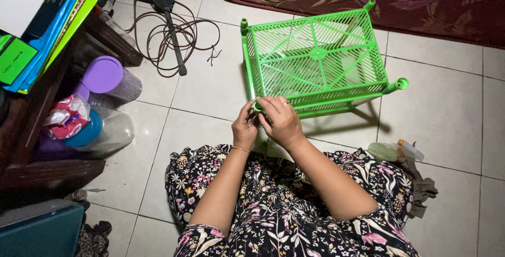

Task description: The person assembles a green plastic rack by inserting white legs into the base, then attaching a second green tray and securing the structure with small green caps. The person sits on the floor and uses both hands to align and press the components together.

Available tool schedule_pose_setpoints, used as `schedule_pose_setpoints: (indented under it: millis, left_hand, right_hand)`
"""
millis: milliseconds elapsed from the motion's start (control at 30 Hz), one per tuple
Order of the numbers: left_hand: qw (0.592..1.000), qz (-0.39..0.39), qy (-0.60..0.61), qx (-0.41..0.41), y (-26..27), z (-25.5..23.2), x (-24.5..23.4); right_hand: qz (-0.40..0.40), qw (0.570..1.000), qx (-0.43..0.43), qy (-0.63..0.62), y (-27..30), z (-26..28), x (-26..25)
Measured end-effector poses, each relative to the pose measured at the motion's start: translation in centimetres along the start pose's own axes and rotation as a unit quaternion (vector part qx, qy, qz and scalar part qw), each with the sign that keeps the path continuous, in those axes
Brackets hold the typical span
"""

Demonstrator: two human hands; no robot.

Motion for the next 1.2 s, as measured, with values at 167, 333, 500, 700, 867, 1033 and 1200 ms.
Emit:
schedule_pose_setpoints:
  millis: [167, 333, 500, 700, 867, 1033, 1200]
  left_hand:
    - [0.999, -0.007, -0.035, 0.004, 0.2, -0.1, 0.0]
    - [0.998, -0.012, -0.051, 0.022, 0.4, -0.7, 0.0]
    - [0.998, -0.022, -0.050, 0.025, 0.3, -0.2, 0.0]
    - [0.999, 0.000, -0.032, 0.003, -0.2, 0.9, -0.1]
    - [0.999, 0.032, -0.003, -0.004, -1.3, 1.4, -0.5]
    - [1.000, 0.025, 0.018, 0.006, -2.3, 1.4, -2.2]
    - [1.000, 0.023, -0.013, -0.004, -2.2, 0.9, -2.3]
  right_hand:
    - [0.027, 0.999, 0.016, 0.005, -0.7, 0.1, -0.2]
    - [0.069, 0.997, 0.019, 0.012, -0.6, -0.2, 0.4]
    - [0.050, 0.994, 0.019, 0.100, -0.2, 0.3, 2.5]
    - [0.076, 0.994, 0.008, 0.075, -0.7, -0.7, 2.4]
    - [0.012, 0.981, 0.188, -0.054, 3.9, -5.8, -0.2]
    - [0.261, 0.916, 0.279, 0.119, 13.7, -9.2, 5.5]
    - [0.339, 0.906, 0.204, 0.150, 20.6, -10.3, 12.0]
Point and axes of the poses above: each hand's wrist, its own y-axis away from the middle knuckle, its own x-axis out of the palm, z = x × y, the point moved 3 cm from there along -y, towards the middle knuckle, and after that the axes turned 5 degrees about y, right-handed, at the moved point
